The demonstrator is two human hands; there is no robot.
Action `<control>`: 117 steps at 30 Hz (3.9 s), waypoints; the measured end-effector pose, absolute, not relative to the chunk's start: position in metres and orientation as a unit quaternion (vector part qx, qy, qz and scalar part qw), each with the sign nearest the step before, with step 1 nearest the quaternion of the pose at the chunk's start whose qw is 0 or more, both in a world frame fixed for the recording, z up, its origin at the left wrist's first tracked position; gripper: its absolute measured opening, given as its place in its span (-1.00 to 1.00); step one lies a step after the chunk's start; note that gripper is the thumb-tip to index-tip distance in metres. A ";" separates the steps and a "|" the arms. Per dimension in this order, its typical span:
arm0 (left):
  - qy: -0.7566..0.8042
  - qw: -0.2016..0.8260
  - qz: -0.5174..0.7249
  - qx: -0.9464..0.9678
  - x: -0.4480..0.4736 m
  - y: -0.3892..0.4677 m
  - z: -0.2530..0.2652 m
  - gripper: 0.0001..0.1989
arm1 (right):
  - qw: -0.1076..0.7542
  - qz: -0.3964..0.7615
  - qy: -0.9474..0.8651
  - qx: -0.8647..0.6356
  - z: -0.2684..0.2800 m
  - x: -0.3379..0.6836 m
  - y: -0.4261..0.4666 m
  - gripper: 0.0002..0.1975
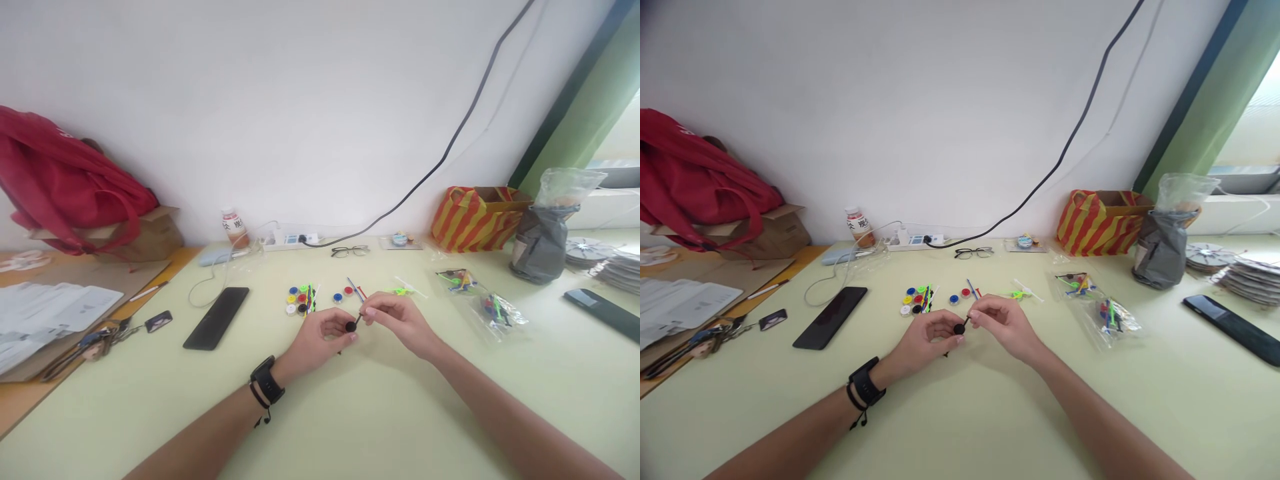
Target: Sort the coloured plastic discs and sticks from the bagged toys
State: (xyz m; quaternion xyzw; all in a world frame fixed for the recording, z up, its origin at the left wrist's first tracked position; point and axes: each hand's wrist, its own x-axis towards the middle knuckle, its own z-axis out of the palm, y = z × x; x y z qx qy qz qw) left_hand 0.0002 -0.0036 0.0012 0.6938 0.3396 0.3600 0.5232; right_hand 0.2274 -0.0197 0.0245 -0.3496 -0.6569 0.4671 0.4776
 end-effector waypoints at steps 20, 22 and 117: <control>0.330 0.517 0.473 0.633 0.002 -0.003 0.003 -0.71 | 0.394 0.625 -0.595 -0.318 0.003 0.213 -0.019 -0.47; 0.340 0.505 0.475 0.636 0.002 -0.003 0.006 -0.70 | 0.420 0.595 -0.599 -0.333 0.005 0.214 -0.016 -0.56; 0.314 0.624 0.432 0.570 -0.001 0.006 0.003 -0.71 | 0.427 0.268 -0.765 -0.401 0.009 0.222 -0.025 -0.54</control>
